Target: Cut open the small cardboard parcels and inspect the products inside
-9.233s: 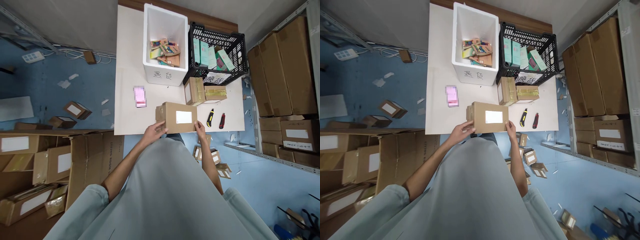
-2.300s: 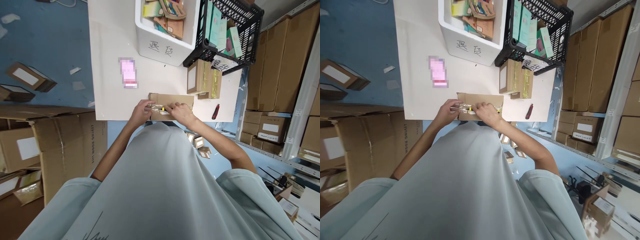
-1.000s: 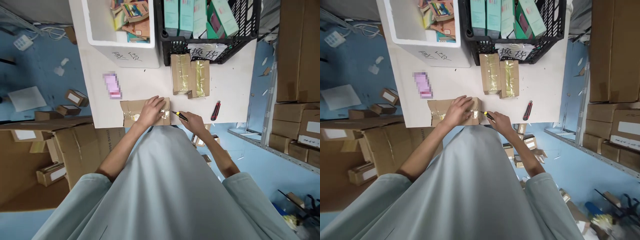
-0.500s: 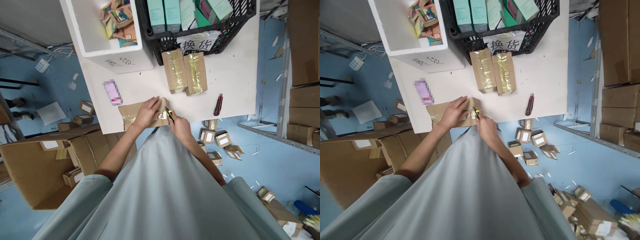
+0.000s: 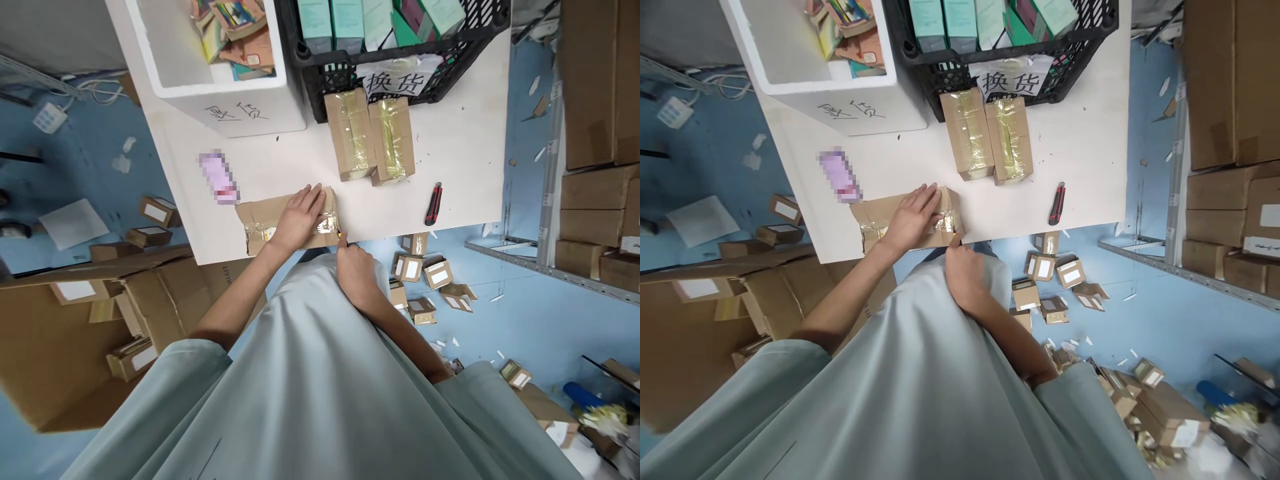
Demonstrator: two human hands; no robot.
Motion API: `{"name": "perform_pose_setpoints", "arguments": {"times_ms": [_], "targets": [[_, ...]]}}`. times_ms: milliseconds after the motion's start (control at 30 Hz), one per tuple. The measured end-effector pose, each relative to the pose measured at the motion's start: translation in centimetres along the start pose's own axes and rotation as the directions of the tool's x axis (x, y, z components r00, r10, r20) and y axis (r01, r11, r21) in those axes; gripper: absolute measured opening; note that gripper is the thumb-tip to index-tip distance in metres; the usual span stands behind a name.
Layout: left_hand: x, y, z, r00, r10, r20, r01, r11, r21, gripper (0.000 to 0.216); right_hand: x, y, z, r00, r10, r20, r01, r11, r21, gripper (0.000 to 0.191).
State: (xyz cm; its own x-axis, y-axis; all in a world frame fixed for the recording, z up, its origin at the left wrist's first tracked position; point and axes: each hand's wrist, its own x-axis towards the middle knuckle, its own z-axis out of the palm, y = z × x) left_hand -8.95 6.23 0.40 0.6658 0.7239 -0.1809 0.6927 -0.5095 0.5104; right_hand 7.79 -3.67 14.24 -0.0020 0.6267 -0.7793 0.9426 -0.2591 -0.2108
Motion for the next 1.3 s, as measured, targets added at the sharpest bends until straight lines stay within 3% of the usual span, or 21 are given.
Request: {"name": "perform_pose_setpoints", "arguments": {"times_ms": [200,333,400,467,567,700,867,1000,1133,1300], "targets": [[-0.2,0.0,-0.1,1.000,0.019,-0.009,-0.019,1.000,-0.024,0.061,0.2,1.6,0.9,0.995,0.051,-0.087,-0.051,0.999,-0.003,0.059],[0.1,0.3,-0.4,0.999,0.050,0.001,-0.050,0.999,-0.004,0.064,3.9,5.5,3.1,0.968,0.127,-0.218,-0.053,0.947,0.318,0.033],[0.4,0.7,-0.6,0.997,0.069,0.018,-0.070,0.997,0.014,0.066,6.9,7.5,5.0,0.961,0.180,-0.209,-0.025,0.812,0.583,0.025],[0.6,0.9,-0.8,0.996,0.081,0.030,-0.082,0.996,0.022,0.070,10.0,8.9,7.1,0.954,0.232,-0.188,0.007,0.613,0.790,0.024],[0.2,0.8,-1.4,0.997,0.078,0.019,-0.078,0.997,0.011,0.074,13.5,9.5,9.7,0.947,0.283,-0.153,0.025,0.409,0.912,0.024],[-2.2,-0.6,-2.4,0.995,0.076,-0.058,-0.077,0.997,-0.026,0.075,15.3,8.6,11.0,0.959,0.263,-0.107,0.026,0.293,0.956,0.031],[-6.9,-2.8,-3.9,0.984,0.055,-0.171,-0.059,0.998,-0.023,0.084,15.1,6.7,9.8,0.983,0.114,-0.147,0.127,0.167,0.978,0.038],[-9.1,-3.3,-5.9,0.962,0.003,-0.271,-0.008,1.000,-0.019,0.094,12.8,6.3,7.2,0.972,0.080,-0.219,0.203,0.174,0.964,0.047],[-10.0,-3.7,-7.4,0.935,-0.012,-0.355,-0.005,0.999,-0.047,0.097,8.1,7.4,4.2,0.913,0.105,-0.394,0.355,0.268,0.896,0.054],[-10.0,-5.1,-5.8,0.949,-0.040,-0.314,0.009,0.995,-0.097,0.094,3.8,7.4,3.3,0.878,0.133,-0.461,0.375,0.409,0.832,0.057]]}}
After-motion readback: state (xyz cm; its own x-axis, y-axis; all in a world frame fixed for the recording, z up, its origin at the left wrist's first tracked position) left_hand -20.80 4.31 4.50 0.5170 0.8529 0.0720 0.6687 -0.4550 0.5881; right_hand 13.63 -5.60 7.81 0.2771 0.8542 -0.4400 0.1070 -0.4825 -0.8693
